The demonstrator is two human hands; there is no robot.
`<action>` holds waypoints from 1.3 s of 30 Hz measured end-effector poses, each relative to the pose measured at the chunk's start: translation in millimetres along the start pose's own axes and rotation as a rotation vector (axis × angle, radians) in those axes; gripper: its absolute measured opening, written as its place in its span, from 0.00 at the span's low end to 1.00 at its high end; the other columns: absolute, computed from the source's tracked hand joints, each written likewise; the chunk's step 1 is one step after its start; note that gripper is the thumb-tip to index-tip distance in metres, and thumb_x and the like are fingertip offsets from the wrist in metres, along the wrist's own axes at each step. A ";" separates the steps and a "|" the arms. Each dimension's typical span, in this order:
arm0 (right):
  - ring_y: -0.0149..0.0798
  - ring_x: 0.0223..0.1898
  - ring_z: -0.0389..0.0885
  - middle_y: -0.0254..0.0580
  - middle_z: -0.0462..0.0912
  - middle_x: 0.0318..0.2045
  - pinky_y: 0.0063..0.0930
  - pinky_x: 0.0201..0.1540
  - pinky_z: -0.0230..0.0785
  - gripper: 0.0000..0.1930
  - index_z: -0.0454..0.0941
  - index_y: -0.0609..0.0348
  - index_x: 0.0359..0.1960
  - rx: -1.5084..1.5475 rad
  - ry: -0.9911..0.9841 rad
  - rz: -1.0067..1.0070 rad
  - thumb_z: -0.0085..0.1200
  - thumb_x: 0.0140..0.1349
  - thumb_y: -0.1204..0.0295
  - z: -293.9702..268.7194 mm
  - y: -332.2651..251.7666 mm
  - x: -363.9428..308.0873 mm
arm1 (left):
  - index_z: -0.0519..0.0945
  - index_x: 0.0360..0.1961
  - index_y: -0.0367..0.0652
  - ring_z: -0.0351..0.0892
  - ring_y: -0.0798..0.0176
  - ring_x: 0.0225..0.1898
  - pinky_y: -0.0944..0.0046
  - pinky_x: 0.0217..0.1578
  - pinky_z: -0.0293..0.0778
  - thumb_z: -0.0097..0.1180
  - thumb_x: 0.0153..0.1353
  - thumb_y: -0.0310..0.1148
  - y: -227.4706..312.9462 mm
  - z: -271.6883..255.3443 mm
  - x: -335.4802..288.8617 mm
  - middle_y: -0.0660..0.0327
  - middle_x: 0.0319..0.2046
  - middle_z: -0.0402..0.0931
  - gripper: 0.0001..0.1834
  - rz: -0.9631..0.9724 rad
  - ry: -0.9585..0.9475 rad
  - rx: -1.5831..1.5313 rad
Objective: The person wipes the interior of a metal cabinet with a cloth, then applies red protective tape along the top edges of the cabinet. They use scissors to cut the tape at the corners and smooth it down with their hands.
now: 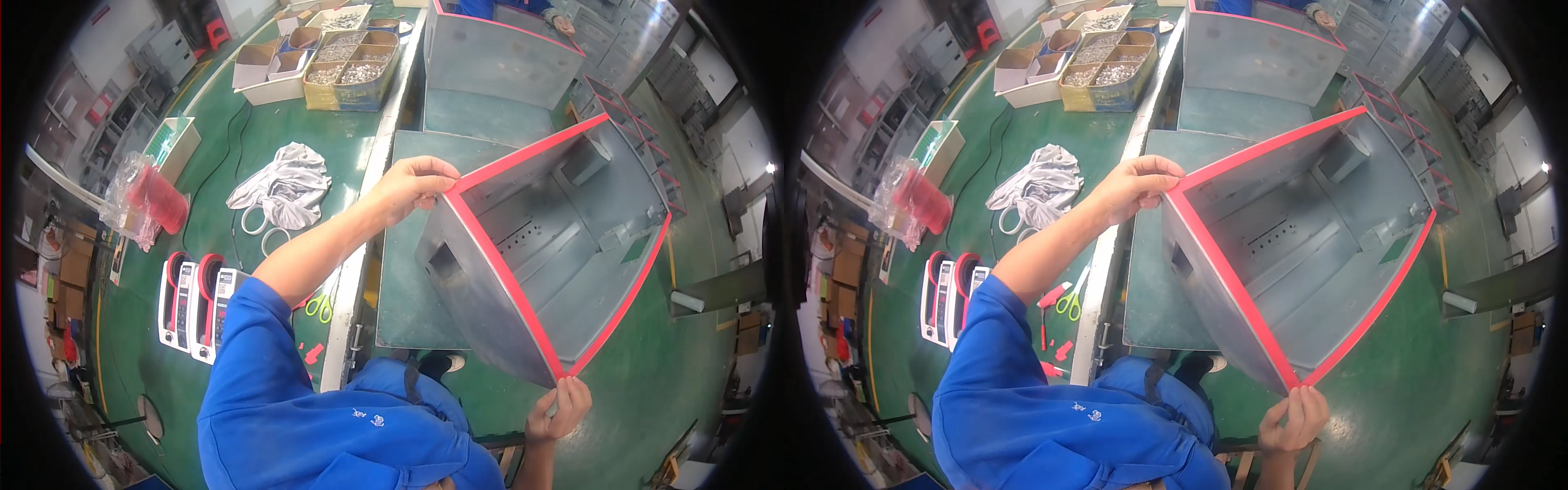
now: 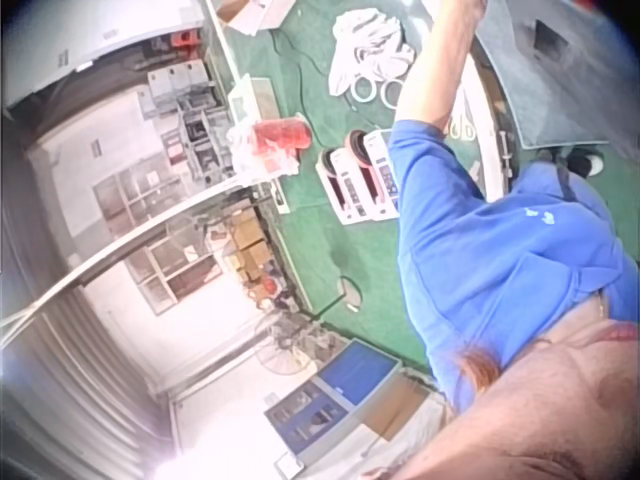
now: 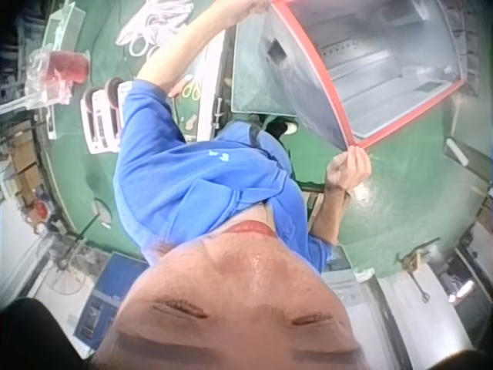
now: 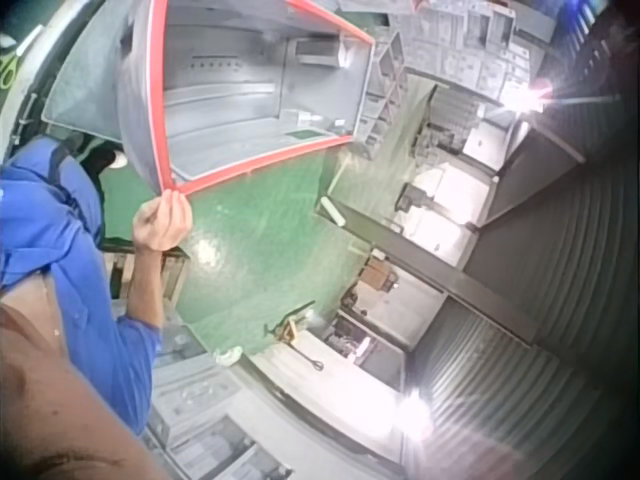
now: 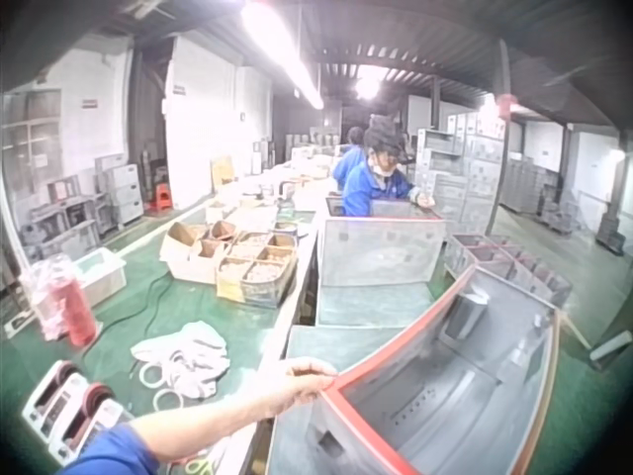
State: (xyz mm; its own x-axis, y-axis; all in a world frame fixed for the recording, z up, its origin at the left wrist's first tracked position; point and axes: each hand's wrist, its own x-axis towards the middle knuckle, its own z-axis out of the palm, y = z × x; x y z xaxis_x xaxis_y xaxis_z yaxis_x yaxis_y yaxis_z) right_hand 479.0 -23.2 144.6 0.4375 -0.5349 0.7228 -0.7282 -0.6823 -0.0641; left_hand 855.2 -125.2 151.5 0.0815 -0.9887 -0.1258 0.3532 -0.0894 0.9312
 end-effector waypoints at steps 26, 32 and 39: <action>0.40 0.40 0.72 0.39 0.75 0.38 0.34 0.43 0.65 0.11 0.75 0.59 0.36 0.320 0.008 -0.299 0.50 0.48 0.76 11.8 61.2 1.9 | 0.76 0.37 0.37 0.63 0.81 0.21 0.80 0.19 0.56 0.56 0.55 0.32 -21.5 11.1 -0.4 0.69 0.26 0.73 0.11 0.212 0.207 0.063; 0.35 0.39 0.73 0.34 0.75 0.36 0.31 0.46 0.63 0.11 0.77 0.55 0.35 0.502 0.064 -0.522 0.50 0.47 0.74 26.2 88.0 11.2 | 0.77 0.35 0.38 0.64 0.79 0.21 0.79 0.20 0.57 0.58 0.52 0.32 -37.2 29.9 -1.4 0.69 0.24 0.74 0.11 0.323 0.504 0.012; 0.33 0.39 0.74 0.34 0.76 0.36 0.30 0.45 0.66 0.12 0.77 0.55 0.35 0.857 -0.002 -0.773 0.53 0.45 0.74 37.1 111.8 40.1 | 0.75 0.42 0.35 0.71 0.71 0.30 0.72 0.29 0.68 0.52 0.57 0.33 -55.9 44.1 -33.6 0.60 0.34 0.75 0.15 0.481 0.805 0.124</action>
State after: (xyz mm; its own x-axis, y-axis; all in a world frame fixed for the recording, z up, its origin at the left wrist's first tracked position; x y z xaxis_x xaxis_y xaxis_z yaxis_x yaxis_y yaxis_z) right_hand 434.8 -139.4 140.9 0.6123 0.1726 0.7715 0.3309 -0.9423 -0.0518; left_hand 791.6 -92.3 118.8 0.8278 -0.5466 0.1266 0.0161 0.2486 0.9685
